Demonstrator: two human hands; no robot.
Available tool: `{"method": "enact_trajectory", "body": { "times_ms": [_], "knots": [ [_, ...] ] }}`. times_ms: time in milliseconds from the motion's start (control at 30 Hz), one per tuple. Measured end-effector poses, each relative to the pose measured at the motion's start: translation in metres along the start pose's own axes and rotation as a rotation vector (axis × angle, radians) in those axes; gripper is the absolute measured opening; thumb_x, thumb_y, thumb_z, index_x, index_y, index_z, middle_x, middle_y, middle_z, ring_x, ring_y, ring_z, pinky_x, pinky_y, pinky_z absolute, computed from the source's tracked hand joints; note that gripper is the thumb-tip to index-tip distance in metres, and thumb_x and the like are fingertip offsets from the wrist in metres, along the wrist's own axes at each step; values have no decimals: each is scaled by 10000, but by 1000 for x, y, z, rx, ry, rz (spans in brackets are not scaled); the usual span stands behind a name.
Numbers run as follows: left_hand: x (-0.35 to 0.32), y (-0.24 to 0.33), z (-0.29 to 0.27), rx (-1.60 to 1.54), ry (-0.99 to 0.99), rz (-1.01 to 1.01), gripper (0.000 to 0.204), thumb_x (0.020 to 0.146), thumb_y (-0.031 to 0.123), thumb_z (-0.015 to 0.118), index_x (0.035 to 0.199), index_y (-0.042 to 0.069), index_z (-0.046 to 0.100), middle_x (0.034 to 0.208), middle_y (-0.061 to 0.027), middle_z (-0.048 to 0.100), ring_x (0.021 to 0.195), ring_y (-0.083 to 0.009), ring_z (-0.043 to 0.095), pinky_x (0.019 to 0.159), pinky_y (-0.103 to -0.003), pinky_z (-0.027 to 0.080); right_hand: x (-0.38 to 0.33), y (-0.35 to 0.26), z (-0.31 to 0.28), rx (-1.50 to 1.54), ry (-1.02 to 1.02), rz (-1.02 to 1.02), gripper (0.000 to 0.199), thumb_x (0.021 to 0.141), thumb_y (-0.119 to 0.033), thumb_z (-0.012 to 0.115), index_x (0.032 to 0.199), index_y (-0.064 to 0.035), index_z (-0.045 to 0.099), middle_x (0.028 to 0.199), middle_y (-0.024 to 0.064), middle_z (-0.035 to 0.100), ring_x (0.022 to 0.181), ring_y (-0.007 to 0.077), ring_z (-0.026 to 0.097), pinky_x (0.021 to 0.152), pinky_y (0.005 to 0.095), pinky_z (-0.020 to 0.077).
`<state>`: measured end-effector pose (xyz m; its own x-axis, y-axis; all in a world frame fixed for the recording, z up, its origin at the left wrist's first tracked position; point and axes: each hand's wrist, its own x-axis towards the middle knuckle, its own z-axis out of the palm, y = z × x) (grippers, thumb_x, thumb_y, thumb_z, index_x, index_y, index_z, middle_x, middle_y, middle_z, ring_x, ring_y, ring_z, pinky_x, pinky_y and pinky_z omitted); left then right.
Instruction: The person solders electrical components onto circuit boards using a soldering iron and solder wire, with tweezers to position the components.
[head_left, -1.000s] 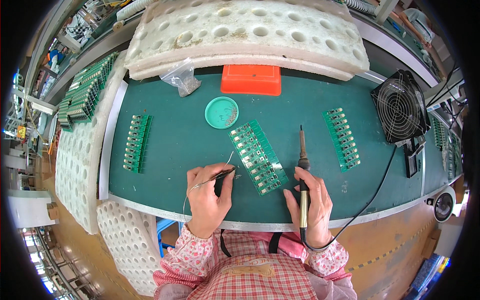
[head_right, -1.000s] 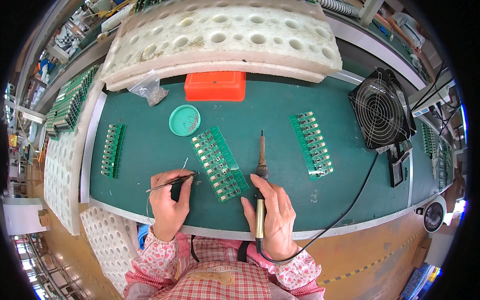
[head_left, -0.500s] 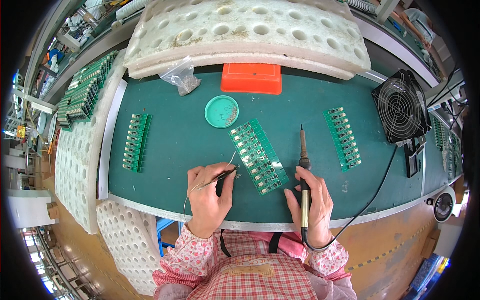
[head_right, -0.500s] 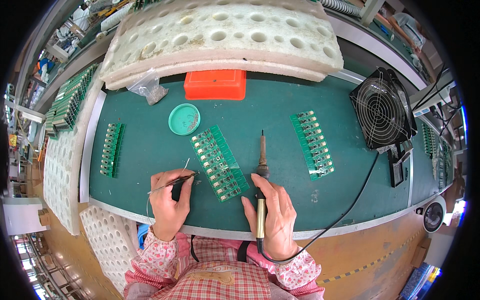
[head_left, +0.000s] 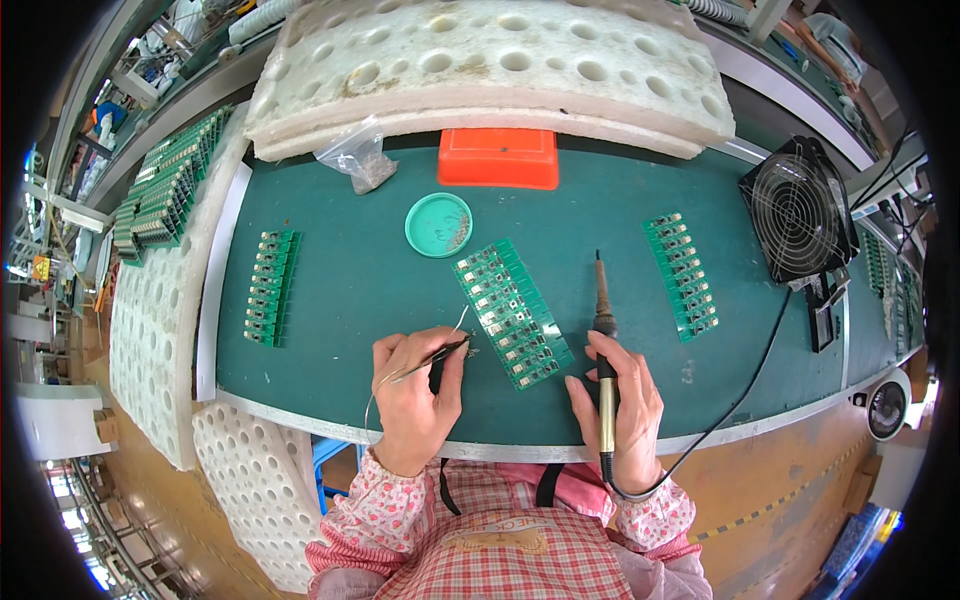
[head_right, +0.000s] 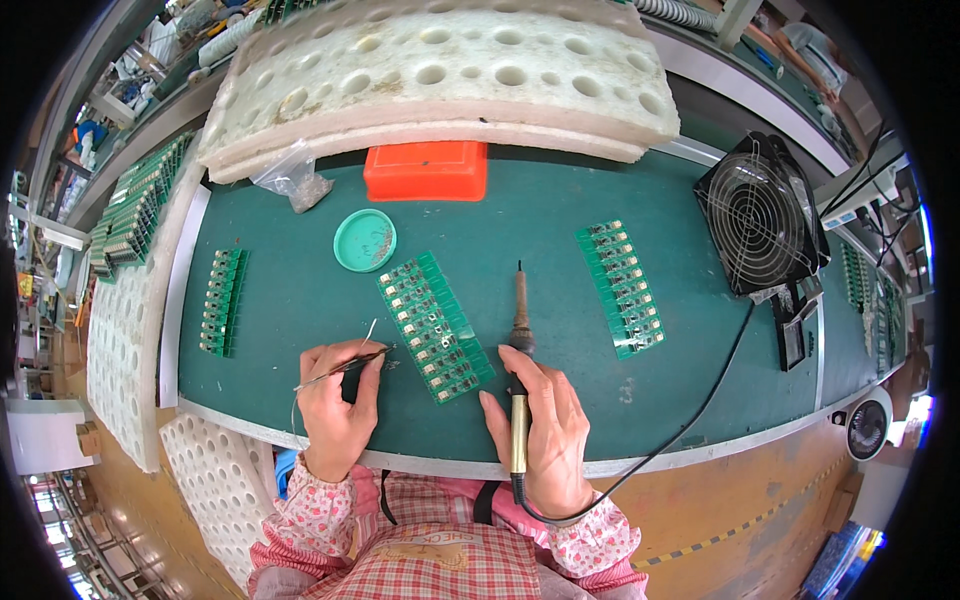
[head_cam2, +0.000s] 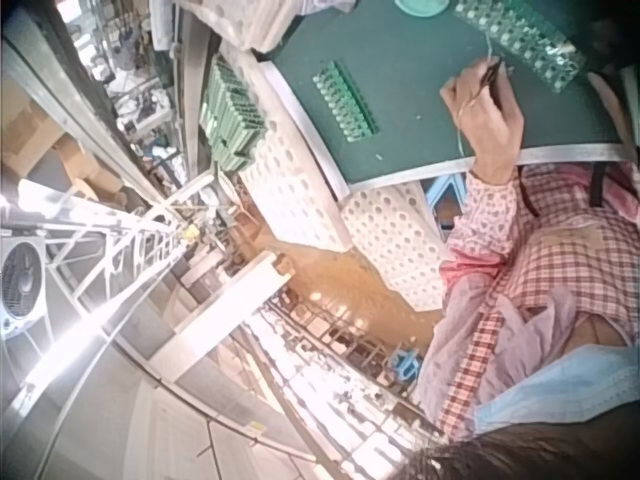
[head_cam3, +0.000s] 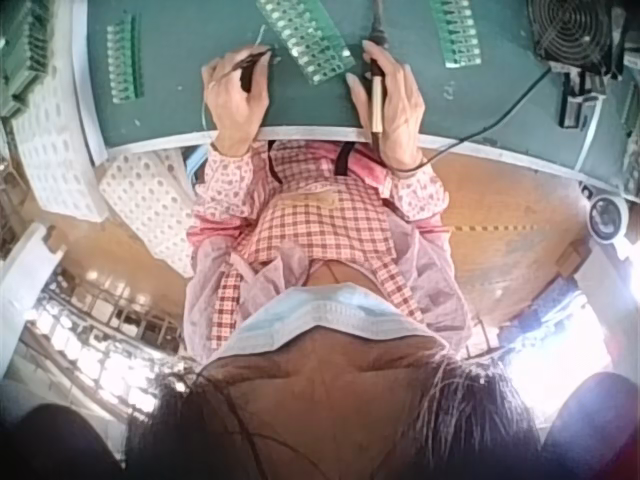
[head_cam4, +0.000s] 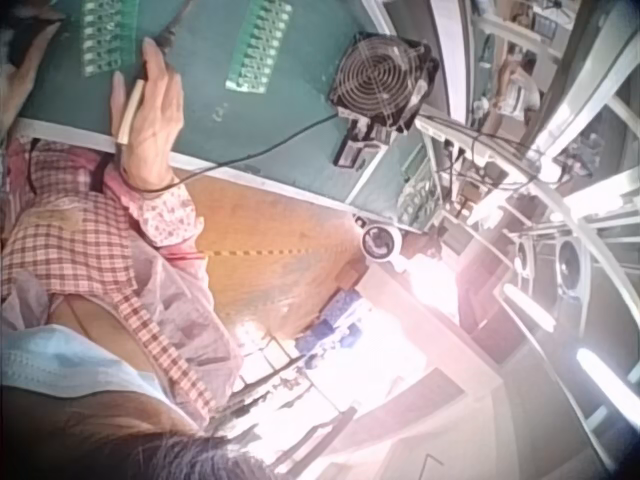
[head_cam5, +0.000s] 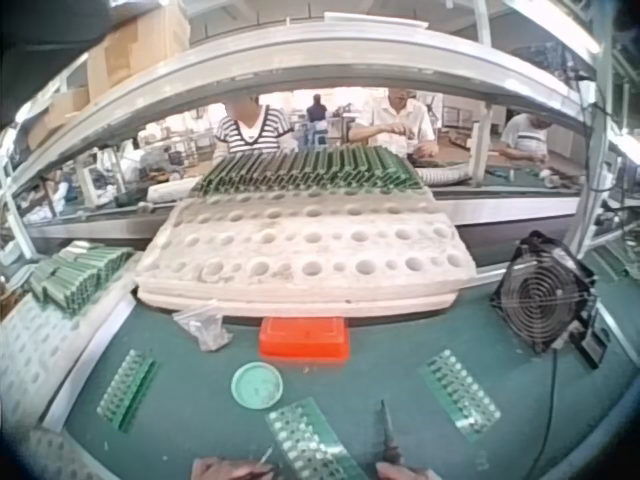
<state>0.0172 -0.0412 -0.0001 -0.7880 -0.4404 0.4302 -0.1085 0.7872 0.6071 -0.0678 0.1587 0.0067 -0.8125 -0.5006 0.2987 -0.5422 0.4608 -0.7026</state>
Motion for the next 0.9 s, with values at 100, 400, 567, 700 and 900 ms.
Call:
{"method": "enact_trajectory", "body": {
  "times_ms": [100, 400, 567, 700, 900],
  "knots": [
    [-1, 3, -1, -28, 3, -8, 145, 830, -47, 708, 945, 38, 684, 961, -66, 721, 846, -243, 649, 810, -338, 484, 2, -1, -2, 12, 13, 7, 559, 773, -16, 792, 1286, -39, 568, 1038, 149, 663, 826, 281, 651, 732, 371, 547],
    [-25, 27, 7, -240, -79, -14, 241, 795, -57, 729, 1002, 46, 662, 972, -72, 707, 836, -271, 641, 757, -360, 499, -2, -1, -4, 121, 91, 40, 485, 786, -1, 786, 1233, -43, 600, 937, 104, 685, 692, 199, 640, 646, 318, 539],
    [-25, 30, 11, -164, -90, 32, 261, 784, -75, 727, 1005, 41, 652, 965, -77, 704, 819, -271, 649, 760, -365, 495, -2, 0, -3, 132, 99, 29, 473, 788, 2, 784, 1225, -43, 607, 924, 97, 686, 687, 199, 638, 635, 317, 537],
    [-26, 32, 12, -151, -91, 32, 272, 778, -80, 728, 1009, 41, 650, 964, -79, 703, 821, -275, 649, 771, -368, 496, -3, 0, -3, 137, 103, 32, 471, 788, 4, 784, 1223, -43, 610, 917, 100, 685, 692, 208, 642, 635, 318, 537],
    [-26, 33, 12, -119, -96, 38, 277, 775, -82, 730, 1009, 39, 645, 963, -82, 703, 825, -283, 646, 785, -373, 498, -3, 2, -3, 141, 96, 22, 478, 787, 0, 785, 1229, -40, 606, 911, 106, 685, 716, 221, 659, 645, 321, 543]
  ]
}}
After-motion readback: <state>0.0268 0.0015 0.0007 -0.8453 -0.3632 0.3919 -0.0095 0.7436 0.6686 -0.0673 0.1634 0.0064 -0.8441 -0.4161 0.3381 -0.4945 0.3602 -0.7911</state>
